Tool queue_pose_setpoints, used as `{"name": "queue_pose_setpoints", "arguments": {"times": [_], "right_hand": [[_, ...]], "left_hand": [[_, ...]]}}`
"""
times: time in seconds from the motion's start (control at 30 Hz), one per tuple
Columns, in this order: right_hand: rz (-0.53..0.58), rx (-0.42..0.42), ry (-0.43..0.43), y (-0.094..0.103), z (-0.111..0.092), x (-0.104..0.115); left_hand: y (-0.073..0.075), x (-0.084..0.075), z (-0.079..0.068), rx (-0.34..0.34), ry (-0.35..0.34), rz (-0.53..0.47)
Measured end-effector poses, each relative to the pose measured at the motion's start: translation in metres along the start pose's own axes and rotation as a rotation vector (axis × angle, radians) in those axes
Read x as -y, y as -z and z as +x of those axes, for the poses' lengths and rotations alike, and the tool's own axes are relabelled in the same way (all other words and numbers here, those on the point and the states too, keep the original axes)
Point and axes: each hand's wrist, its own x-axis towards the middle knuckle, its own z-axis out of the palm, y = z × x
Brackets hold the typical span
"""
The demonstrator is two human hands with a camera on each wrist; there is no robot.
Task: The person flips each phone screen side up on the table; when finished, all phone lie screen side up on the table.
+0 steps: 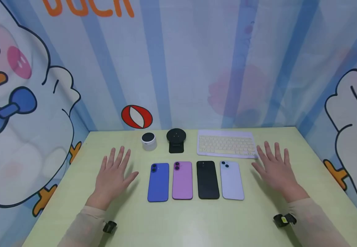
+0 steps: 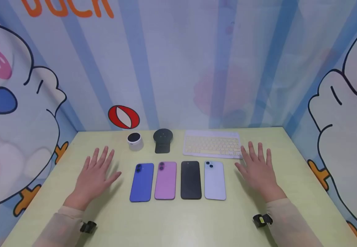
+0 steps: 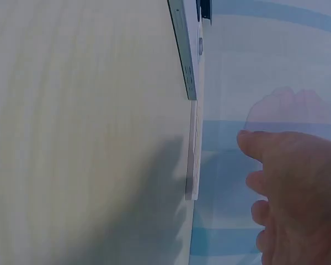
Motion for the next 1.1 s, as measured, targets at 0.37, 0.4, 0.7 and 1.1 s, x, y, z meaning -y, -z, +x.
{"name": "queue_pose_setpoints", "arguments": {"times": [0.37, 0.4, 0.7, 1.1], "right_hand": [[0.083, -0.076, 0.168, -0.004, 0.021, 0.067], [0.096, -0.076, 0.182, -0.006, 0.024, 0.074], [0.192, 0.021, 0.283, -0.021, 0.045, 0.136], [0.363, 0.19, 0.433, -0.05, 0.083, 0.199]], "left_hand": [[0.002, -0.008, -0.004, 0.063, -0.063, -0.104], [0.001, -0.009, -0.005, 0.065, -0.073, -0.119], [-0.001, -0.018, -0.011, 0.143, -0.143, -0.225], [-0.012, -0.024, -0.017, 0.212, -0.087, -0.368]]}}
